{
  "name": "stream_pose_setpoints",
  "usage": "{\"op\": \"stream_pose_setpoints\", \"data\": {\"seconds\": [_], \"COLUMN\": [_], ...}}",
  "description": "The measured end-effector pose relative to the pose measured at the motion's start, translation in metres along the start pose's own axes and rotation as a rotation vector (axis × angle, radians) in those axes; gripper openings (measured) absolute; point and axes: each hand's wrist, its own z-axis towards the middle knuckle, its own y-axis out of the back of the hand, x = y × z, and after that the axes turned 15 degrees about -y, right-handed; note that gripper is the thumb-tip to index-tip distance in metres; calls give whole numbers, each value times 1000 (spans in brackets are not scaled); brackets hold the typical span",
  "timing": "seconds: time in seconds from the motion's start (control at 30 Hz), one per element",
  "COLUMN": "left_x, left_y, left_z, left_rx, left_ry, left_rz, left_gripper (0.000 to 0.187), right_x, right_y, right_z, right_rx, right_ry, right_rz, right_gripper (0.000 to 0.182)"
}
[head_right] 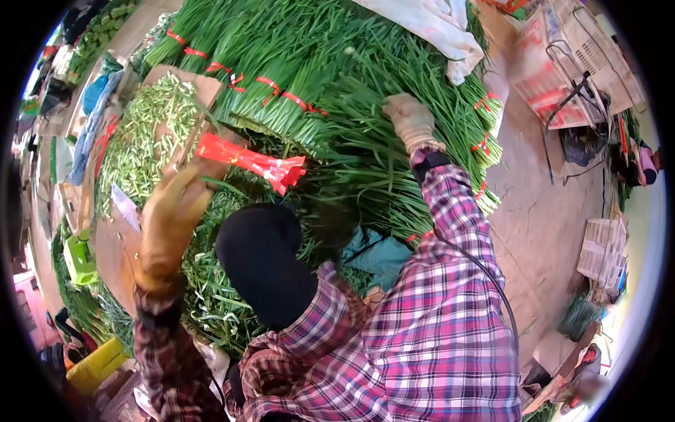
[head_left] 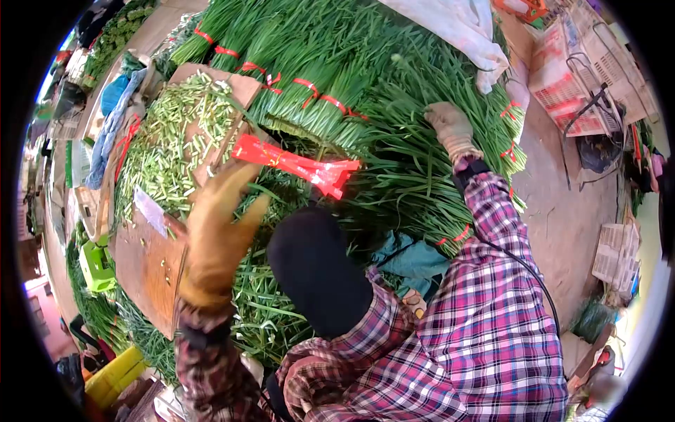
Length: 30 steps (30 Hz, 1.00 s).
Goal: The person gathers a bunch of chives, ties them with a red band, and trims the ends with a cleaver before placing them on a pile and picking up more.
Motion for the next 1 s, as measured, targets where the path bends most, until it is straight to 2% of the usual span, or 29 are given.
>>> {"op": "stream_pose_setpoints", "data": {"seconds": [0.03,0.07,0.1,0.13,0.17,0.2,0.27,0.3,0.33,0.37,0.4,0.47,0.53,0.57,0.67,0.73,0.8,0.87,0.93,0.97,1.0], "left_x": [-18,-24,-46,-53,-65,-71,-78,-79,-79,-77,-76,-69,-66,-64,-46,-36,-28,-26,-16,-12,-7], "left_y": [-10,-37,-50,-82,-106,-129,-172,-189,-202,-211,-218,-229,-228,-225,-226,-231,-235,-230,-235,-237,-239], "left_z": [42,67,104,124,148,163,178,177,173,172,172,170,174,176,178,174,177,181,186,187,187], "left_rx": [84,-80,47,17,138,140,258,342,426,577,675,601,563,513,555,484,384,392,338,270,273], "left_ry": [56,-271,-377,-491,-543,-579,-465,-374,-278,-143,-18,-109,-116,-118,-82,-78,-159,-142,-245,-443,-441], "left_rz": [-122,-88,-138,-101,78,55,99,65,35,2,-80,-233,-255,-281,-292,-317,-459,-529,-587,-531,-531], "left_gripper": [32,31,30,35,40,40,49,53,58,61,51,38,34,32,31,29,25,23,19,15,15], "right_x": [-3,-6,-5,-3,-2,-6,-23,-7,-1,-2,-5,-9,-9,-21,-66,-112,-129,-133,-133,-132,-131], "right_y": [1,3,5,9,12,14,-15,16,17,18,18,20,30,37,41,27,23,21,23,24,22], "right_z": [-12,-21,-27,-32,-37,-42,-50,-50,-54,-55,-58,-65,-68,-76,-95,-112,-123,-119,-119,-117,-117], "right_rx": [41,79,71,-36,-142,-246,-391,-155,-174,-213,-246,-235,-395,-352,-323,-215,14,70,124,141,163], "right_ry": [28,54,36,197,348,494,421,449,394,417,437,412,444,387,-124,-256,-329,-360,-400,-409,-415], "right_rz": [142,284,278,243,199,143,224,83,-16,29,73,70,158,169,-44,-136,-241,-237,-235,-253,-269], "right_gripper": [24,23,23,20,17,14,16,16,12,12,13,16,27,43,68,95,110,114,118,118,118]}}
